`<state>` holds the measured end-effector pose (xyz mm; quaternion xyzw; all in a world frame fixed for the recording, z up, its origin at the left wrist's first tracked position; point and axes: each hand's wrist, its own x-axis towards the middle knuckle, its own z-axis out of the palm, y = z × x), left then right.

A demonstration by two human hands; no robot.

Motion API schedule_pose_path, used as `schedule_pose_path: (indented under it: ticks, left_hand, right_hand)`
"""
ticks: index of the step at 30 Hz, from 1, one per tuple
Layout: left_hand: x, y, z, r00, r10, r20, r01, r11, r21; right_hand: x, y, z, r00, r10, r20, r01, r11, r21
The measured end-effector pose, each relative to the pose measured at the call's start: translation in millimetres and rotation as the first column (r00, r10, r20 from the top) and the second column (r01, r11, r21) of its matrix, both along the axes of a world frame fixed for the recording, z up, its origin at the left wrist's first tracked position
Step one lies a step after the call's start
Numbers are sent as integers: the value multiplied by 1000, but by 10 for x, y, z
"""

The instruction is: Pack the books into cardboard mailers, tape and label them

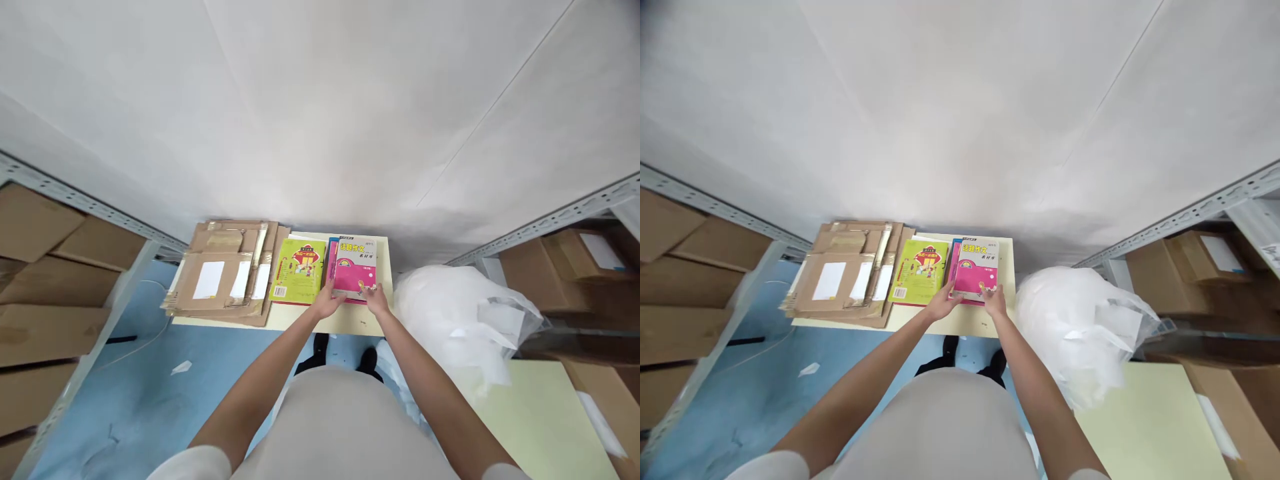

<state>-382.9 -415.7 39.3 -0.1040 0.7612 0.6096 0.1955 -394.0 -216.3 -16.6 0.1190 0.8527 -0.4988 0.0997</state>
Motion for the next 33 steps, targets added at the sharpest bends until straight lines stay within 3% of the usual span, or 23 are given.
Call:
schedule_pose_path:
  ticks: [4, 11, 17, 20, 26, 30, 33]
  left_hand:
    - [-163, 85, -159, 987, 8, 159, -26, 994, 106]
    - [119, 44, -228, 990, 58, 126, -81, 979, 186]
    - [377, -24, -313, 970, 129, 204, -186, 938, 291]
    - [413, -35, -325, 960, 140, 242, -205, 941, 268]
    - [479, -81, -214, 945, 50, 324, -160, 933, 322]
    - [604, -157, -98, 922, -36, 385, -153, 880, 450]
    - [718, -187, 29, 928, -135, 346, -57, 869, 491]
  right_hand:
    - [97, -20, -99, 973, -196, 120, 189, 980, 69]
    - [388, -180, -4, 919, -369, 138, 362, 929, 71]
    - [813, -348, 94, 894, -404, 193, 425, 902, -80]
    - [914, -385, 165, 858, -439, 267, 494, 847, -196]
    - [977, -356, 519, 857, -374, 355, 506, 740, -442]
    - [1121, -337, 764, 885, -342, 315, 460, 745, -484]
    - [1328, -306, 912, 894, -378, 241, 448, 747, -491]
